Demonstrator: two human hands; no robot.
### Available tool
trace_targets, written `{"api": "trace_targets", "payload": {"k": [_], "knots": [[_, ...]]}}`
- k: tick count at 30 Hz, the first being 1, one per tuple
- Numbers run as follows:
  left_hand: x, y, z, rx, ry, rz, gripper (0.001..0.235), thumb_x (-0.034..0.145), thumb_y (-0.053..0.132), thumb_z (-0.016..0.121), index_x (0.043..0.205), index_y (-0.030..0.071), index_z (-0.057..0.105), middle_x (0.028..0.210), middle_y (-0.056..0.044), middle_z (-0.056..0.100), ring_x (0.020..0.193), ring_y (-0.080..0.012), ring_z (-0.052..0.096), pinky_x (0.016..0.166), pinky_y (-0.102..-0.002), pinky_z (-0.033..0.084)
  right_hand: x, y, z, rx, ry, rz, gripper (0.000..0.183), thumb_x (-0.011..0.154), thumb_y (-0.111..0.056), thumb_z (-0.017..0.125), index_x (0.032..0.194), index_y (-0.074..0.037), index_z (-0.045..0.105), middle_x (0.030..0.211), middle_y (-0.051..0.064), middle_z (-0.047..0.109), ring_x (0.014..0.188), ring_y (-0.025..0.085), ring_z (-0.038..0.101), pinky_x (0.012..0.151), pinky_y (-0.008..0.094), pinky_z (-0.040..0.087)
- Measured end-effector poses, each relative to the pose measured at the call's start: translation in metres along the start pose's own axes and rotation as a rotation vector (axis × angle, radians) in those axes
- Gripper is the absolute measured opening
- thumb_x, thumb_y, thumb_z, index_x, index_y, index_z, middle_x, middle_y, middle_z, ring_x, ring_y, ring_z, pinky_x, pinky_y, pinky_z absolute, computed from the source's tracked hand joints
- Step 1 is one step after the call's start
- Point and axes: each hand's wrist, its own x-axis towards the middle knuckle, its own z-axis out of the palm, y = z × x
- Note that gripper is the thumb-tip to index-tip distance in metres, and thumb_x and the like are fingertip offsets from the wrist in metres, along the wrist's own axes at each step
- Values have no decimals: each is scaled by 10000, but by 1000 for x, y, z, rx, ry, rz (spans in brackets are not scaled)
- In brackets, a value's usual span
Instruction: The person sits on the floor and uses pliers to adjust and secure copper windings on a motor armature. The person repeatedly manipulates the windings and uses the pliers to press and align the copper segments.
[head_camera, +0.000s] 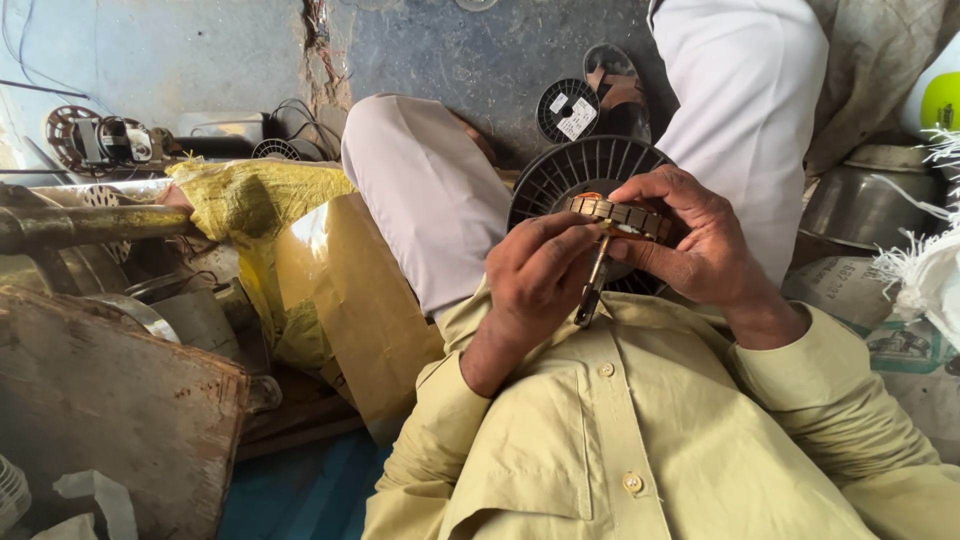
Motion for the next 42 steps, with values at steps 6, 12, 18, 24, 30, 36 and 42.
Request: {"api": "trace_targets", "payload": {"k": [6,12,18,24,30,36,42], "knots": [[9,4,-5,92,-109,137,276,858,-18,789,1109,-8,676,1077,-133,688,991,-296,726,860,-394,624,0,1,0,-28,15,-16,412,880,-69,828,1255,-88,659,1093,-24,624,993,53,588,898,225,501],[9,10,-9,192,-187,173,303,872,48,779,1149,-17,672,1108,-152,684,1026,-312,723,887,-409,616,0,1,-2,-79,27,-51,403,889,-94,826,1261,-95,671,1104,-8,634,1006,66,603,905,228,508],[8,14,-10,267,-281,183,283,890,55,746,1144,-40,661,1159,-188,656,1065,-331,701,911,-425,613,-1,0,0,-125,42,-73,404,879,-106,842,1248,-102,676,1130,3,644,1033,79,618,926,242,525],[12,25,-8,396,-388,232,339,849,74,691,1139,-99,670,1164,-226,603,1039,-353,673,859,-431,606,-1,2,2,-116,56,-72,406,884,-52,819,1262,-104,681,1125,11,631,1029,87,599,915,248,504],[16,25,-18,399,-518,254,307,903,57,701,1166,-100,674,1136,-198,603,1028,-316,678,842,-414,610,0,1,3,-165,66,-72,408,857,-63,832,1236,-104,688,1101,11,641,1001,87,612,874,244,517],[13,20,-18,392,-370,371,322,917,58,704,1194,-101,659,1218,-228,614,1110,-347,682,912,-411,620,-4,4,3,-176,66,-99,418,856,-74,841,1244,-95,688,1095,8,630,995,88,605,869,245,514],[16,24,-14,398,-400,324,352,874,43,704,1186,-116,663,1165,-214,601,1065,-342,679,863,-411,617,-5,4,5,-88,92,-61,411,874,-72,830,1258,-99,685,1103,3,619,1004,82,602,878,245,525]]}}
